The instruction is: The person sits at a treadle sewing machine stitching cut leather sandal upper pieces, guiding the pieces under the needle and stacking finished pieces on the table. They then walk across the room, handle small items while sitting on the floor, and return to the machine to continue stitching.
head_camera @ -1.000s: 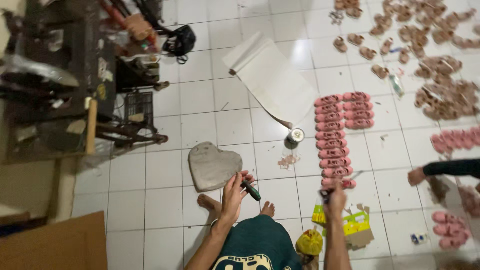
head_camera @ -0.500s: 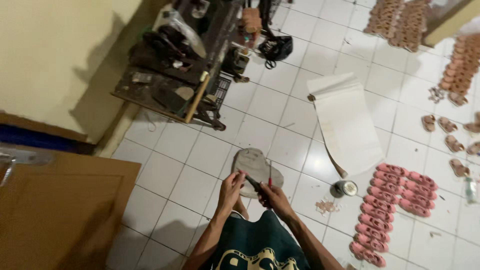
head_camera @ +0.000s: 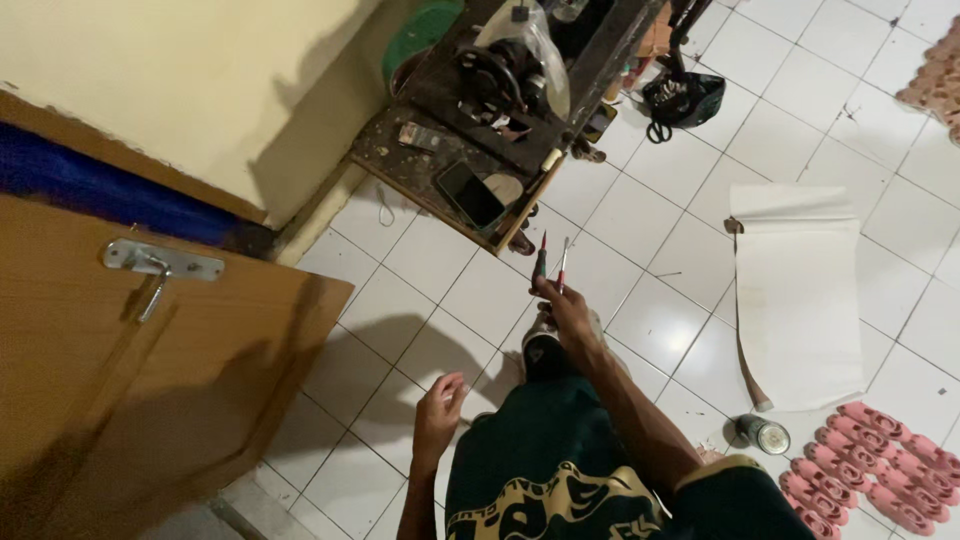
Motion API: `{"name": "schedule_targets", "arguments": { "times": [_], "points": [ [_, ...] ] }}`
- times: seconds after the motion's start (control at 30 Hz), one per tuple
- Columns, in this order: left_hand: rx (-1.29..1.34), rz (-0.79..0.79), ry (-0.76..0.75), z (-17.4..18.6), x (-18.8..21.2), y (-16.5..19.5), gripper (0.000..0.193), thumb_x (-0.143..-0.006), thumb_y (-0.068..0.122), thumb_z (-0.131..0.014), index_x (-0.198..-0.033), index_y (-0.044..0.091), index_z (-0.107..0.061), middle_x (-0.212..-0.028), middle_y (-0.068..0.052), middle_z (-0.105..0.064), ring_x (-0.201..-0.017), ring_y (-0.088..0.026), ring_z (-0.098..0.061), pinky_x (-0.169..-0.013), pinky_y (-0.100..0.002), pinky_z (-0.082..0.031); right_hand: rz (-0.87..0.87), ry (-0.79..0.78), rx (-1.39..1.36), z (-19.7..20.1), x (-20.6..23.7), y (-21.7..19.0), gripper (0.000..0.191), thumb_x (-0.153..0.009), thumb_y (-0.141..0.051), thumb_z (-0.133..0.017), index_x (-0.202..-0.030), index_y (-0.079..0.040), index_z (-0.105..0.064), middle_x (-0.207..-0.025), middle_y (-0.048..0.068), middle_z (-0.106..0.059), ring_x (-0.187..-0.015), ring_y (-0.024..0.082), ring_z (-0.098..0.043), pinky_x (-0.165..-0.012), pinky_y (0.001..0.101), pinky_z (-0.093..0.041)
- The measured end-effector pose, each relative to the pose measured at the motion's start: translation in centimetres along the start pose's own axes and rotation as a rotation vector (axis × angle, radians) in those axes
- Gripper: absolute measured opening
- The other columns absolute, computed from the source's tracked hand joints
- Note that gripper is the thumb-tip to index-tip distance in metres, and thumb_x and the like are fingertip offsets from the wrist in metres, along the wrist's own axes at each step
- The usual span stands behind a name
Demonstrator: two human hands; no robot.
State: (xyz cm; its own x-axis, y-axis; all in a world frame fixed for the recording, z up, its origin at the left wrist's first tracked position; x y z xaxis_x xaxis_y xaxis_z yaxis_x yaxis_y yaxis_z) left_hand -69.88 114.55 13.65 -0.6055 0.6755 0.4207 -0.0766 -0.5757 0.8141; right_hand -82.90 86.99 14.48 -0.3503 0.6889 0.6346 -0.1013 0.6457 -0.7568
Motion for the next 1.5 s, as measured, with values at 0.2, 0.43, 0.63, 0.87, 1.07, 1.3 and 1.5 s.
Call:
{"name": "schedule_targets", "arguments": {
  "times": [0.2, 0.43, 0.63, 0.87, 1.07, 1.3, 1.5],
  "points": [
    [0.128, 0.138, 0.062, 4.5, -7.1, -0.8, 0.041, -0.095, 0.030, -0.065, -0.127, 0.004, -0.067, -0.125, -0.014, -0.074, -0.119, -0.024, -0.069, -0.097, -0.037, -0.057, 0.118, 0.089, 0.178, -8.4, -9.4, -5.4, 0.038, -0.094, -0.041, -0.072, -0.096, -0.003, -0.076, -0.071, 0.002, -0.063, -0.051, 0.009, -0.045, -0.044, 0.0294, -0.035],
    [0.056, 0.050, 0.106, 12.2, -21.5, 4.5, 0.040, -0.096, 0.031, -0.065, -0.124, 0.003, -0.070, -0.122, -0.015, -0.074, -0.115, -0.026, -0.071, -0.092, -0.036, -0.058, 0.152, 0.372, 0.647, -11.3, -15.9, -6.0, 0.065, -0.078, -0.059, -0.083, -0.069, 0.003, -0.067, -0.058, 0.013, -0.063, -0.052, 0.023, -0.061, -0.052, 0.0420, -0.046],
    [0.086, -0.125, 0.009, 18.7, -34.6, 10.0, 0.036, -0.099, 0.029, -0.064, -0.125, 0.004, -0.067, -0.118, -0.017, -0.075, -0.110, -0.027, -0.076, -0.091, -0.036, -0.060, 0.177, 0.391, 0.549, -14.5, -16.6, -7.0, 0.052, -0.096, -0.050, -0.067, -0.106, 0.001, -0.065, -0.081, 0.020, -0.071, -0.069, 0.028, -0.064, -0.063, 0.0427, -0.050],
    [-0.032, -0.300, -0.144, 24.3, -53.0, 15.5, 0.035, -0.099, 0.028, -0.065, -0.124, 0.005, -0.068, -0.119, -0.014, -0.075, -0.112, -0.028, -0.074, -0.090, -0.039, -0.060, 0.378, 0.258, 0.363, -28.3, -23.4, -10.1, 0.033, -0.109, -0.033, -0.054, -0.105, -0.002, -0.065, -0.076, 0.013, -0.063, -0.063, 0.018, -0.054, -0.058, 0.0340, -0.047],
    [-0.183, -0.444, -0.773, 31.9, -64.8, 19.8, 0.033, -0.100, 0.027, -0.066, -0.124, 0.004, -0.068, -0.120, -0.015, -0.074, -0.112, -0.029, -0.070, -0.093, -0.041, -0.056, 0.291, 0.264, 0.058, -49.7, -32.1, -14.4, 0.036, -0.109, -0.033, -0.042, -0.114, -0.004, -0.063, -0.091, 0.007, -0.076, -0.064, 0.015, -0.057, -0.055, 0.0300, -0.047],
    [-0.368, -0.240, -0.999, 44.8, -73.6, 21.5, 0.033, -0.095, 0.023, -0.067, -0.121, 0.002, -0.071, -0.112, -0.015, -0.077, -0.102, -0.025, -0.074, -0.089, -0.037, -0.056, 0.350, -0.053, 0.159, -64.7, -34.4, -20.3, 0.033, -0.105, -0.031, -0.056, -0.121, -0.001, -0.058, -0.105, 0.012, -0.074, -0.089, 0.015, -0.073, -0.074, 0.0275, -0.060],
    [-0.225, -0.266, -1.019, 46.5, -77.3, 23.6, 0.038, -0.091, 0.022, -0.070, -0.123, 0.001, -0.068, -0.107, -0.014, -0.078, -0.099, -0.023, -0.076, -0.087, -0.034, -0.058, 0.254, 0.158, 0.056, -66.3, -36.5, -21.4, 0.030, -0.099, -0.026, -0.066, -0.114, -0.001, -0.068, -0.096, 0.009, -0.073, -0.085, 0.013, -0.068, -0.074, 0.0315, -0.057]
  ]
}}
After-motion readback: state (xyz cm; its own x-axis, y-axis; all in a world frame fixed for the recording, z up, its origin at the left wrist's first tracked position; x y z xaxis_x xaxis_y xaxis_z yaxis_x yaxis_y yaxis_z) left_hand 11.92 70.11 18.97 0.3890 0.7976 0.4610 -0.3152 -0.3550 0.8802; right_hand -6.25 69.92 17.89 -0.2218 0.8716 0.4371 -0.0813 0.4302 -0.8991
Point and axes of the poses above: each hand's wrist, its own x-axis away from the middle knuckle, its own z-axis out of the back of the hand, y = z × x, the point moved 4 cm from there along -x, towards the middle knuckle
